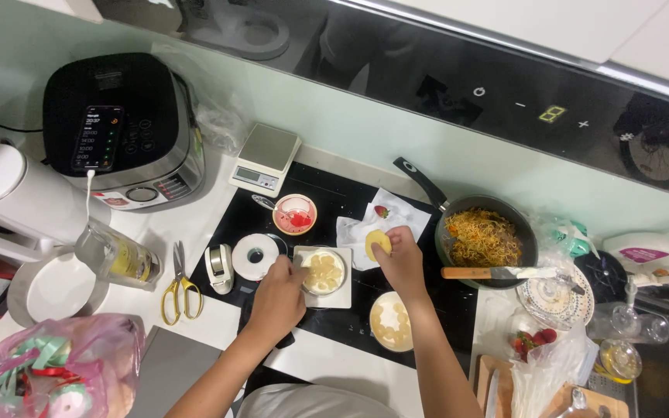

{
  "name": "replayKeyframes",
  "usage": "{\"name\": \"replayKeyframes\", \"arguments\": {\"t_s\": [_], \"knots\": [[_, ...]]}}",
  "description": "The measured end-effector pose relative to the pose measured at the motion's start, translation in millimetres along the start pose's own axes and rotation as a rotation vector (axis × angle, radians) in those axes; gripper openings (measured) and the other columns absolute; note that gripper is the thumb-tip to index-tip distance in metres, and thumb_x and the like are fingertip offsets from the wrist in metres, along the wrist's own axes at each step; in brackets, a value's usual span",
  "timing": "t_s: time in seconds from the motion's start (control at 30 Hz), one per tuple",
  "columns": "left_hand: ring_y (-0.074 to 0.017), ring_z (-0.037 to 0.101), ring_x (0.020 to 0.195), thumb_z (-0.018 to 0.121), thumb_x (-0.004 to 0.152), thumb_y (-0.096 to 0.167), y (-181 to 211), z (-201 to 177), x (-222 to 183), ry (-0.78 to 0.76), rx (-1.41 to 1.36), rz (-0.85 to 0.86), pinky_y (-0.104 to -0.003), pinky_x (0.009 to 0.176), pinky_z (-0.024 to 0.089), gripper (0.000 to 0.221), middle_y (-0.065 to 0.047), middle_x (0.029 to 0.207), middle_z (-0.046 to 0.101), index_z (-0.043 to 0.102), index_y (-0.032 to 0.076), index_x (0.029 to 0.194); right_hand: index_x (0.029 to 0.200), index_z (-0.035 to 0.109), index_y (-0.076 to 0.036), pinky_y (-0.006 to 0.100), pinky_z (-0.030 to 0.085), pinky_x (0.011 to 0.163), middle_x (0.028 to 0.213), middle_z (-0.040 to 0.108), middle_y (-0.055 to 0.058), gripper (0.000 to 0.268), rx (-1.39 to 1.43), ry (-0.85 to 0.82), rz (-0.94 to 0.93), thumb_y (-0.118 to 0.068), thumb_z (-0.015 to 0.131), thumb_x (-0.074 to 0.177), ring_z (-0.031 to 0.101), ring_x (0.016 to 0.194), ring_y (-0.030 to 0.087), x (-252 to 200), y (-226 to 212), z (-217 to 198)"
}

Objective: Assembling and decorating a small dessert with cream and fruit in a kitchen setting.

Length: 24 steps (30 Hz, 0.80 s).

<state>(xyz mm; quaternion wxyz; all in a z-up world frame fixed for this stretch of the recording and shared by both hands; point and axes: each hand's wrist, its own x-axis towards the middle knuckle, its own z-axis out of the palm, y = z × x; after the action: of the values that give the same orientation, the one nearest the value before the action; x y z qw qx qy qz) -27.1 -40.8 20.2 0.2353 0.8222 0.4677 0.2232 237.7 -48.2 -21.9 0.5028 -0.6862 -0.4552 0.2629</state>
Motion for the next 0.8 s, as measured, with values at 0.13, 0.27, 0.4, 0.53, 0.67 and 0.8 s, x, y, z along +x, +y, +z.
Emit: {"name": "replayKeyframes", "arguments": {"t_s": [0.13,0.27,0.4,0.53,0.67,0.8], "knots": [[-0.0360,0.058,0.099,0.064,0.071,-0.005,5,17,6,-0.037,0.175,0.035,-0.045,0.083,0.050,0.023,-0.018,0.101,0.054,0.069,-0.003,0.093,0.105,0.056,-0.002,0.025,0.053,0.071,0.090,0.066,0.006,0.029,-0.003,0.011,0.012,-0.009,0.078,0.086,0.066,0.082,0.011,-22,1,-13],[-0.0403,0.057,0.098,0.064,0.066,-0.006,3,31,6,-0.018,0.180,-0.015,-0.046,0.083,0.050,0.031,-0.022,0.103,0.054,0.066,-0.011,0.096,0.107,0.054,-0.002,0.022,0.054,0.071,0.094,0.064,0.004,0.028,0.126,-0.014,0.062,-0.007,0.075,0.088,0.066,0.086,0.009,-45,-5,-25],[-0.0418,0.058,0.098,0.062,0.072,-0.009,-6,43,6,0.002,0.055,-0.151,-0.047,0.087,0.050,0.026,-0.023,0.104,0.054,0.067,-0.009,0.098,0.107,0.054,-0.002,0.021,0.053,0.069,0.093,0.065,0.004,0.027,0.174,-0.013,0.117,-0.005,0.074,0.088,0.066,0.084,0.007,-60,-7,-32],[-0.0423,0.058,0.096,0.061,0.072,-0.011,-15,43,7,0.005,-0.037,-0.163,-0.047,0.086,0.051,0.034,-0.024,0.102,0.053,0.070,-0.006,0.104,0.107,0.054,-0.002,0.023,0.051,0.065,0.091,0.065,0.005,0.027,0.188,-0.004,0.162,-0.005,0.074,0.088,0.064,0.079,0.008,-69,-9,-36],[-0.0389,0.059,0.091,0.060,0.070,-0.012,-5,24,9,0.003,-0.093,-0.142,-0.045,0.083,0.051,0.039,-0.021,0.097,0.054,0.074,-0.002,0.105,0.106,0.055,-0.002,0.023,0.050,0.063,0.089,0.064,0.004,0.026,0.229,0.008,0.153,-0.005,0.074,0.089,0.063,0.076,0.007,-73,-8,-38],[-0.0374,0.059,0.093,0.062,0.069,-0.012,4,17,6,-0.008,0.035,-0.106,-0.045,0.081,0.051,0.032,-0.020,0.096,0.054,0.076,-0.001,0.096,0.105,0.055,-0.002,0.023,0.049,0.062,0.088,0.064,0.005,0.026,0.184,0.029,0.159,-0.005,0.074,0.089,0.061,0.074,0.007,-76,-15,-42]]}}
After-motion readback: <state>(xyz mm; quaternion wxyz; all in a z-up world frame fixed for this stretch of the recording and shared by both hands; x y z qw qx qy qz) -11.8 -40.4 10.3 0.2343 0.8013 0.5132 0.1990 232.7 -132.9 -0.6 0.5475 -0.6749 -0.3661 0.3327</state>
